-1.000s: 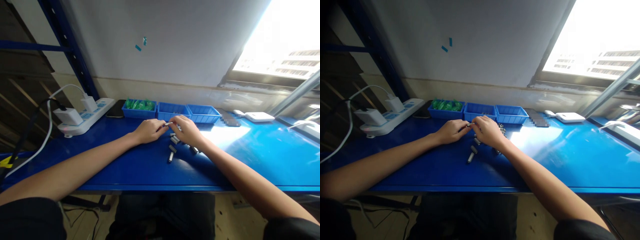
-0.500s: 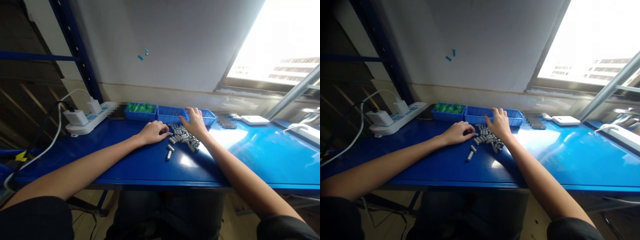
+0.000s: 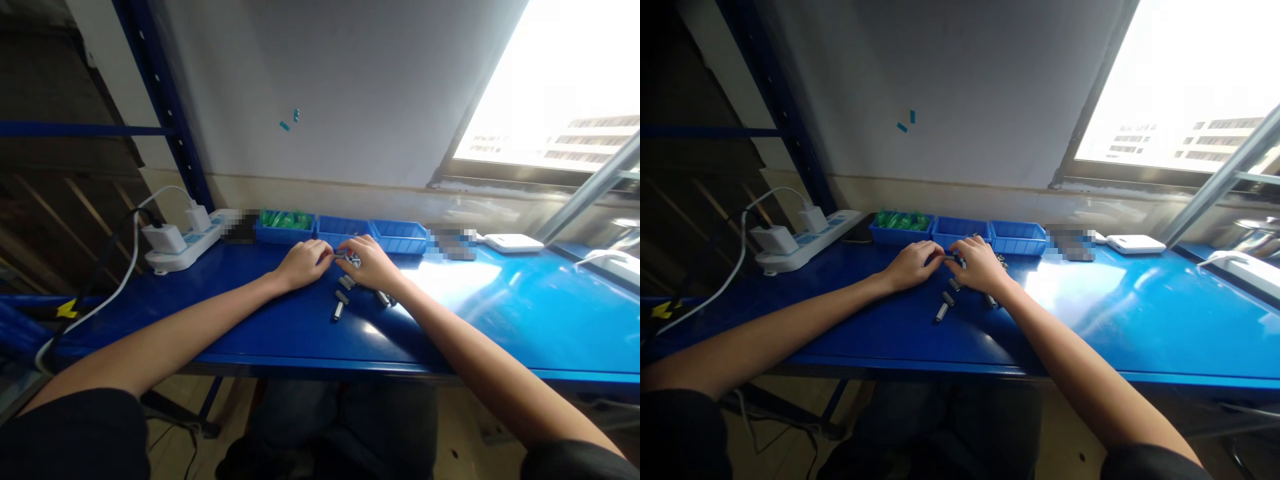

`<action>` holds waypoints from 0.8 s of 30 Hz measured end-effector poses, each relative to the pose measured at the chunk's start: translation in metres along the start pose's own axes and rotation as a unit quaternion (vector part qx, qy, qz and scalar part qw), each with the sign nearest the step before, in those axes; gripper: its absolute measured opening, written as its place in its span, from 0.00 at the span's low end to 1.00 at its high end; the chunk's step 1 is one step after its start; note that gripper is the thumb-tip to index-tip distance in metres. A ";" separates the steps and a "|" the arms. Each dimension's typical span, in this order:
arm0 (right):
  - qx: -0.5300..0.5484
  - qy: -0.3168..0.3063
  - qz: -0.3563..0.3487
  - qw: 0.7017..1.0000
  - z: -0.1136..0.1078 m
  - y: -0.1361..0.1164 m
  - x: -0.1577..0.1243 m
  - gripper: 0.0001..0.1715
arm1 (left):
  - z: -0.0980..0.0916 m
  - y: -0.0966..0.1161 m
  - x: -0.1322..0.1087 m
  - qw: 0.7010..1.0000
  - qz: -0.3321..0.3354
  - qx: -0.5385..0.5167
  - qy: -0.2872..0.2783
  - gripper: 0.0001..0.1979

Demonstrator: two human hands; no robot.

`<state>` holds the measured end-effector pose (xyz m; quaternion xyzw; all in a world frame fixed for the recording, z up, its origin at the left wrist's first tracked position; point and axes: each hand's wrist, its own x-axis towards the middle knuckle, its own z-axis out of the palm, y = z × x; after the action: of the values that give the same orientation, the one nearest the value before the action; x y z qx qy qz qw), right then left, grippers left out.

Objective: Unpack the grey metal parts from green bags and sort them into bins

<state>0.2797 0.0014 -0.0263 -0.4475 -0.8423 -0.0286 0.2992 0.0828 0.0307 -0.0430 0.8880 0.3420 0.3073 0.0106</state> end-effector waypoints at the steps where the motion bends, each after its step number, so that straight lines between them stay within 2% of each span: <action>1: -0.001 -0.003 -0.008 1.000 0.000 -0.001 0.000 0.14 | 0.000 0.000 0.000 1.000 -0.015 -0.026 0.009 0.13; 4: -0.003 -0.002 -0.016 1.000 -0.001 -0.004 0.000 0.10 | 0.000 0.002 0.000 0.996 -0.033 -0.084 0.014 0.13; 7: -0.008 -0.004 -0.018 1.000 -0.001 -0.006 0.000 0.07 | 0.000 0.002 0.000 0.995 -0.023 -0.098 0.003 0.14; 14: -0.034 -0.022 -0.014 0.999 0.004 -0.005 0.001 0.16 | -0.005 0.002 -0.004 0.999 0.014 -0.048 -0.010 0.13; 19: -0.050 -0.036 -0.011 0.998 0.005 -0.003 0.003 0.20 | -0.006 0.003 -0.004 0.999 0.033 -0.008 0.003 0.12; 21: -0.038 -0.032 -0.012 0.999 0.004 -0.005 0.002 0.18 | -0.005 0.002 -0.004 1.000 0.022 0.007 0.005 0.13; 24: -0.020 -0.026 -0.009 0.999 0.004 -0.006 0.000 0.10 | -0.003 0.000 -0.005 1.000 0.013 0.025 -0.003 0.14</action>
<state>0.2729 -0.0009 -0.0280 -0.4465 -0.8528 -0.0366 0.2683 0.0785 0.0271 -0.0429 0.8934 0.3376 0.2961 -0.0144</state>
